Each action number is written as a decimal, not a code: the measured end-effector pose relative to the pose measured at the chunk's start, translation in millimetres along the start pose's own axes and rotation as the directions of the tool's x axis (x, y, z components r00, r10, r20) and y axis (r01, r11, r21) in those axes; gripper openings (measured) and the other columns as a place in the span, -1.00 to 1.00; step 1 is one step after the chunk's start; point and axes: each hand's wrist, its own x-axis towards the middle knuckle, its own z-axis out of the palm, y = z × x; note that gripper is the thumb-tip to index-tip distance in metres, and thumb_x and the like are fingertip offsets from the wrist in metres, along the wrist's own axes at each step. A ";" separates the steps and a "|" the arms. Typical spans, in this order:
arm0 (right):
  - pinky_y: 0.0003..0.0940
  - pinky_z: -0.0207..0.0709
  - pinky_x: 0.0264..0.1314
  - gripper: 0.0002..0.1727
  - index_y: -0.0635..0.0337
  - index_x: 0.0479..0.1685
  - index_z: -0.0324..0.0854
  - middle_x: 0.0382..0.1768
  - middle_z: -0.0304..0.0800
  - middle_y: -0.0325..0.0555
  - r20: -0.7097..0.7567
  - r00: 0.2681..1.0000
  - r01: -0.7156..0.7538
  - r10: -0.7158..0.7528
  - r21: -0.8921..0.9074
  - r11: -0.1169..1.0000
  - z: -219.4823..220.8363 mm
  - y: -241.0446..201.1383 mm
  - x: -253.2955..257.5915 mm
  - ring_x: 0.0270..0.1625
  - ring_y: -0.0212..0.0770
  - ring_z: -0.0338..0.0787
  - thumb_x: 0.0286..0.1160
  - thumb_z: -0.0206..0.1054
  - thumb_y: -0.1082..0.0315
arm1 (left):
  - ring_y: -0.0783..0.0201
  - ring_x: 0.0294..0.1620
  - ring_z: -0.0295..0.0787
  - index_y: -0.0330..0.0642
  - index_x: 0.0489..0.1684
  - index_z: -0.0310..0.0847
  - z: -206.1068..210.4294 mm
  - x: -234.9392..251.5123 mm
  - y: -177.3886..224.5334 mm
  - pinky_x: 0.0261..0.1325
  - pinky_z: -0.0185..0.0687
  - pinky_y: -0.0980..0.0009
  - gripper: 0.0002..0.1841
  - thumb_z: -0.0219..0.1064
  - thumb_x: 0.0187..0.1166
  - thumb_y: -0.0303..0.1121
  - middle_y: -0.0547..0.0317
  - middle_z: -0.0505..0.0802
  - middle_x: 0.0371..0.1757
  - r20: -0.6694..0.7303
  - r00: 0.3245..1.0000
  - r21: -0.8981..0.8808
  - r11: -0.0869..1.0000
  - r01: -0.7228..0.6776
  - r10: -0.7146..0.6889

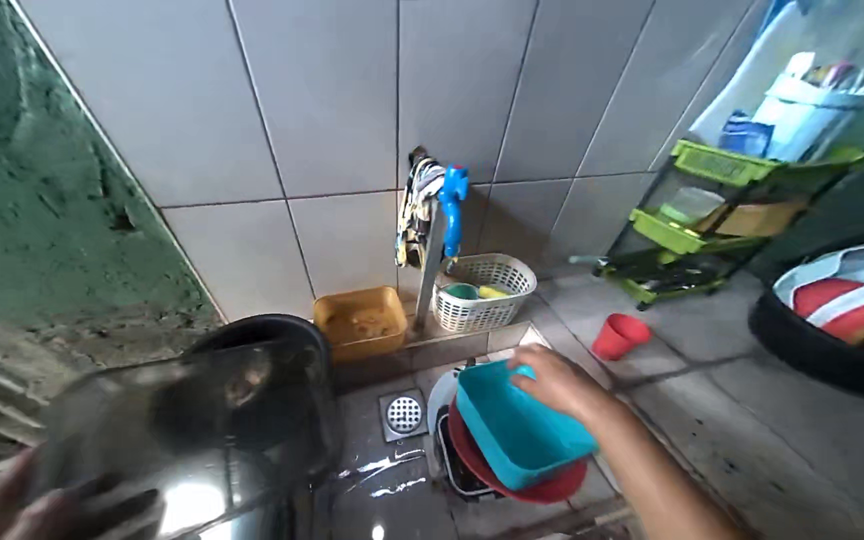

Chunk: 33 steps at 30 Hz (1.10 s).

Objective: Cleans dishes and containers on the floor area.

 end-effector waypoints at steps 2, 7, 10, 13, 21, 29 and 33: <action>0.27 0.47 0.50 -0.66 0.22 0.23 0.76 0.37 0.68 0.23 -0.096 0.986 -0.120 0.134 0.137 0.983 17.1 44.6 -32.4 0.44 0.24 0.66 0.62 0.40 0.23 | 0.32 -0.02 0.83 -0.16 0.83 -0.23 40.8 -6.1 1.5 -0.03 0.85 0.24 -0.40 -0.13 0.83 -0.29 0.09 0.62 0.33 0.041 0.996 0.004 0.996 0.085 -0.085; 0.22 0.40 0.61 -0.57 0.30 0.30 0.71 0.44 0.63 0.29 -0.304 0.927 -0.085 0.222 0.405 0.910 67.5 99.9 -78.9 0.57 0.22 0.57 0.62 0.40 0.18 | 0.15 0.47 0.59 -0.13 0.85 0.00 165.8 -30.0 -0.5 0.43 0.58 0.13 -0.39 -0.02 0.81 -0.21 -0.15 0.43 0.68 0.094 0.985 0.102 0.986 0.133 -0.143; 0.22 0.41 0.60 -0.52 0.33 0.39 0.65 0.42 0.65 0.30 -0.359 0.919 0.025 0.163 0.465 0.885 78.9 102.5 -89.1 0.54 0.24 0.59 0.72 0.26 0.13 | 0.06 0.53 0.54 -0.07 0.88 -0.10 233.4 -42.7 1.6 0.46 0.53 0.05 -0.35 0.02 0.84 -0.16 -0.16 0.34 0.75 0.131 0.968 0.081 0.976 0.203 -0.213; 0.15 0.33 0.70 -0.44 0.25 0.56 0.54 0.53 0.60 0.20 -0.304 0.948 0.059 0.099 0.471 0.880 80.0 107.2 -90.7 0.62 0.17 0.54 0.80 0.12 0.04 | -0.10 0.48 0.59 -0.13 0.89 -0.16 285.0 -53.6 -1.5 0.42 0.58 -0.02 -0.33 -0.01 0.87 -0.12 -0.36 0.42 0.65 0.195 0.956 0.153 0.970 0.189 -0.217; 0.01 0.17 0.83 -0.31 0.19 0.77 0.31 0.71 0.38 0.17 -0.194 0.981 0.097 0.008 0.521 0.848 69.8 132.0 -90.2 0.77 0.07 0.36 0.81 0.07 -0.05 | 0.09 -0.18 0.82 -0.05 0.91 -0.10 319.7 -74.6 -3.7 -0.02 0.76 0.12 -0.33 0.06 0.85 -0.15 -0.14 0.79 0.17 0.489 0.785 0.589 0.808 0.025 -0.381; 0.01 0.47 0.62 -0.36 0.21 0.72 0.36 0.56 0.57 0.17 -0.139 0.990 0.112 -0.035 0.595 0.796 62.1 163.9 -65.0 0.54 0.05 0.64 0.70 0.29 0.14 | 0.14 -0.30 0.79 -0.10 0.89 -0.10 320.9 -82.3 -11.8 -0.19 0.73 0.16 -0.29 0.07 0.83 -0.04 -0.12 0.81 0.13 0.294 0.864 0.438 0.861 0.259 -0.410; 0.03 0.63 0.35 -0.46 0.30 0.59 0.50 0.21 0.78 0.24 -0.130 0.991 0.058 0.022 0.578 0.814 63.6 160.1 -59.0 0.19 0.08 0.82 0.62 0.32 0.33 | -0.05 0.03 0.76 -0.06 0.90 -0.08 334.1 -59.6 -24.9 0.10 0.68 0.02 -0.26 0.02 0.81 0.10 -0.31 0.69 0.35 0.228 0.854 0.378 0.851 0.365 -0.467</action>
